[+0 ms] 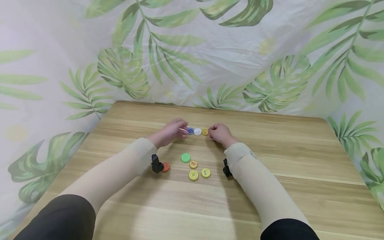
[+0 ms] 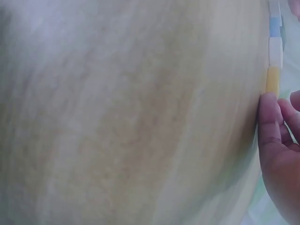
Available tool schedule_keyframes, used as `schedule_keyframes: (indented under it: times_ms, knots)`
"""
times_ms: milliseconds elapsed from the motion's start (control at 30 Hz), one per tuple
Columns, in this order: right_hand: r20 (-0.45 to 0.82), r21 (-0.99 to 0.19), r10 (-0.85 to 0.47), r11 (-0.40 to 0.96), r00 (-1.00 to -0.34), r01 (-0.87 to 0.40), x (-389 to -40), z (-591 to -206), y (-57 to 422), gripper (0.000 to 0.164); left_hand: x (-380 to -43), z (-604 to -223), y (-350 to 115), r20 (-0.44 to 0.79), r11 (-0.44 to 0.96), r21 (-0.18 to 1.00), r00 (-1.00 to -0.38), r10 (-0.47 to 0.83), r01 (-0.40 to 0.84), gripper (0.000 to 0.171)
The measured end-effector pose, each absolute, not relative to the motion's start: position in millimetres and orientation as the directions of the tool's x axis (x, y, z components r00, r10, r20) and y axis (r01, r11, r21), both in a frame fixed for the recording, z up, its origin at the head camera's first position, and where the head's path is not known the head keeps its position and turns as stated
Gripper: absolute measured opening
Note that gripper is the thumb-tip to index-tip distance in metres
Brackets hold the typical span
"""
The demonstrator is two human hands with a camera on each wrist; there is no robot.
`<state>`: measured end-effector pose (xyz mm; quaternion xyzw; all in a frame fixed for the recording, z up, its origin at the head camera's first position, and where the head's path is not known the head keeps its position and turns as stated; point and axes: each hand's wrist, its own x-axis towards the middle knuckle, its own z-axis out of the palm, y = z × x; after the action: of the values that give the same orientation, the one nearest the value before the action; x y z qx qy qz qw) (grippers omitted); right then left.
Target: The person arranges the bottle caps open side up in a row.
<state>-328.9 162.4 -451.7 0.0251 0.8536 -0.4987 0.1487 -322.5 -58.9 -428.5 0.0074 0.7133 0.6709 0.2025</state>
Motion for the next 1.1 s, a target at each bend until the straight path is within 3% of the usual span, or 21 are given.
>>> schedule_keyframes:
  times_ms: [467,667,767,933,1100]
  knots:
    - [-0.265,-0.840,-0.152,0.521,-0.952,0.151,-319.4,-449.0,161.0,0.028,-304.0,-439.7,-90.3,-0.359,0.176,0.931,-0.885,0.296,-0.319,0.028]
    - [-0.282,-0.829,-0.260,0.551,-0.923,0.098,-309.6,-445.5,149.3,0.028,-294.3,-440.0,-91.3,-0.389,0.227,0.917,-0.855,0.342,-0.326,0.022]
    - [-0.289,-0.798,-0.373,0.603,-0.882,0.006,-304.9,-443.2,141.7,0.029,-291.1,-439.1,-90.3,-0.418,0.279,0.902,-0.829,0.371,-0.330,0.023]
    - [-0.251,-0.675,-0.544,0.691,-0.801,-0.258,-295.6,-438.2,124.8,0.028,-288.4,-439.5,-88.0,-0.432,0.329,0.891,-0.804,0.408,-0.312,0.018]
    - [-0.271,-0.597,-0.595,0.721,-0.757,-0.353,-286.6,-436.2,109.6,0.030,-287.6,-441.3,-86.8,-0.415,0.349,0.895,-0.809,0.417,-0.279,0.018]
